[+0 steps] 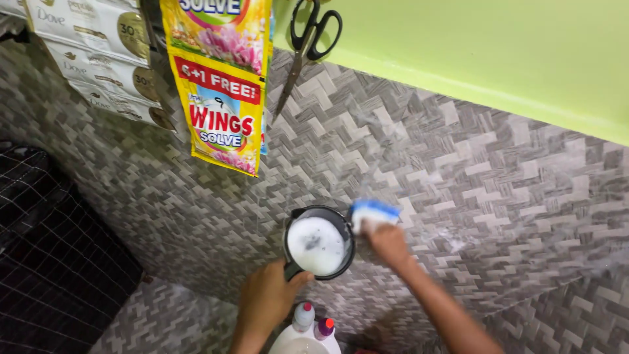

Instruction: Scrub the wall tiles in a bathroom using a soapy sponge and a ladle of water.

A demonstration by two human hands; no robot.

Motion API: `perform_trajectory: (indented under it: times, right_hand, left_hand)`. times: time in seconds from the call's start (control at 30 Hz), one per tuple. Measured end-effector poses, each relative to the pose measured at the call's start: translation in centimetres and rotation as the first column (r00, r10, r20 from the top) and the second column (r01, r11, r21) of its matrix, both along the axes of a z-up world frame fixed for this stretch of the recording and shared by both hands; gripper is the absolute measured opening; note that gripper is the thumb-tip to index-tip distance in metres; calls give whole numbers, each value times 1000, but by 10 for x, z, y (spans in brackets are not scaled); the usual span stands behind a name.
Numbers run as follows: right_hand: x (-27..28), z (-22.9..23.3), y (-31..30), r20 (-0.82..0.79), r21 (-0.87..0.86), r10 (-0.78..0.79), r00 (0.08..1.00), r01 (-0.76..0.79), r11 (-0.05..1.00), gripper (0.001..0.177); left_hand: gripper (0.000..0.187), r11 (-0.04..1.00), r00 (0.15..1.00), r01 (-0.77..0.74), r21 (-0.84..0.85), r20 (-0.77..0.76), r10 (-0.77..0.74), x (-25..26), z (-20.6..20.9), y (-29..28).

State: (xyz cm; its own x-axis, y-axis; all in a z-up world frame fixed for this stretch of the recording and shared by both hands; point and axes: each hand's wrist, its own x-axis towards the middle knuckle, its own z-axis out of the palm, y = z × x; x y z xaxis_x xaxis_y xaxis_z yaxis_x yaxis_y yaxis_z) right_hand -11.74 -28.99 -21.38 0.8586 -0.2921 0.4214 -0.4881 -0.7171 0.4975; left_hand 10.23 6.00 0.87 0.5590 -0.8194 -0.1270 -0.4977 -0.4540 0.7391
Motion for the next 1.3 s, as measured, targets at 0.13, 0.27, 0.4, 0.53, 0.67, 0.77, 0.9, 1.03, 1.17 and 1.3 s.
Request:
perform_trajectory:
  times: [0.13,0.27,0.4,0.53,0.67,0.77,0.9,1.03,1.17,1.3]
  right_hand:
    - [5,48,3,92,245,93,991,-113,963,45]
    - [0,230,-31,223,-81,-257,940,281,956,33]
    - [8,294,-15,537,54,-161,828,157,986,25]
    - [-18,56,-32,252,-413,-301,920,384,826,50]
    - [-40,36,-8,161,-88,-93,983,108,990,46]
    - [-45,158,-14,247,-89,-260,933,289,953,26]
    - [-59,277,-11,530,-59,-160,833,224,973,15]
    - [-61,140,-20,547,-364,-4,837,242,899,28]
    - [-58,12,17,316,-12,-36,948,42,999,32]
    - [-70,41,-13,297,65,-51,954,33,997,45]
  left_hand:
    - [44,998,1000,-9,55,-14,9,11,6,12]
    - [47,995,1000,-11,95,11,10,15,6,9]
    - [50,994,1000,2,114,11,-3,19,8,6]
    - [50,994,1000,23,106,13,-25,17,9,4]
    - [51,999,998,39,31,50,-40,14,13,-4]
    - [51,995,996,70,77,58,-74,9,23,-15]
    - [52,992,992,106,75,55,-110,-2,26,-31]
    - [52,978,990,133,163,11,-137,-7,25,-36]
    - [52,995,992,98,32,72,-100,-9,22,-33]
    - [54,996,989,82,39,119,-86,-6,25,-36]
